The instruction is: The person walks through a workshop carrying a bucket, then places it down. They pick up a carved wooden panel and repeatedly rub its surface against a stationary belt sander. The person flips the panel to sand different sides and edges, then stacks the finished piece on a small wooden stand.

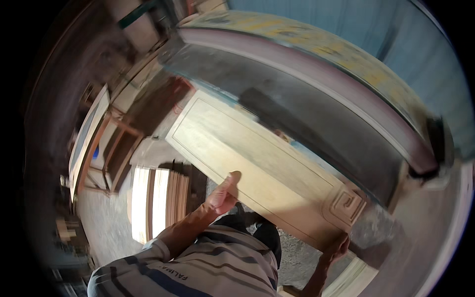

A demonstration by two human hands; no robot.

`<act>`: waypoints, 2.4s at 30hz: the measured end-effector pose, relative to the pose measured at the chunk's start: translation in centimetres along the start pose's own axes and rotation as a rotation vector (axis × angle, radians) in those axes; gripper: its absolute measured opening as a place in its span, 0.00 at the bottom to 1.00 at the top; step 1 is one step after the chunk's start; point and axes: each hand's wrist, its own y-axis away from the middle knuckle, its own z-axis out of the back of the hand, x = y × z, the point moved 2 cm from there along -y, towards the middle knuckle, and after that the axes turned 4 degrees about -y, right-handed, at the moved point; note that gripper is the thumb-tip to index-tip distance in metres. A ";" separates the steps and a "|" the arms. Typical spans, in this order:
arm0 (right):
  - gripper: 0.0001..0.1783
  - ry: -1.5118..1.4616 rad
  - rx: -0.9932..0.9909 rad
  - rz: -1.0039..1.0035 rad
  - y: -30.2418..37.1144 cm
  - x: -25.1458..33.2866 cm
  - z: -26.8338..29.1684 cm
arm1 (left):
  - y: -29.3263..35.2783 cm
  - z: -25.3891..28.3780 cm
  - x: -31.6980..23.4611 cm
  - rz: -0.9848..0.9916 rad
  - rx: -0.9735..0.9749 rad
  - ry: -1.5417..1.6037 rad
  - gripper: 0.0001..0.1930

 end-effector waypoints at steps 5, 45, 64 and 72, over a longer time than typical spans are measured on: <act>0.28 0.118 0.073 0.040 -1.1 1.0 -2.6 | 2.0 1.5 -2.7 0.007 -0.093 0.106 0.28; 0.27 -0.122 -0.153 -0.560 20.2 -11.7 24.4 | 14.3 12.6 15.8 0.548 0.113 -0.255 0.25; 0.30 -0.219 -1.451 -0.647 41.1 -17.4 53.0 | 27.5 -4.3 68.8 1.337 0.508 -0.876 0.22; 0.32 -0.096 -1.507 -0.701 32.6 -15.3 62.3 | 31.6 -11.4 83.7 1.273 0.551 -1.220 0.24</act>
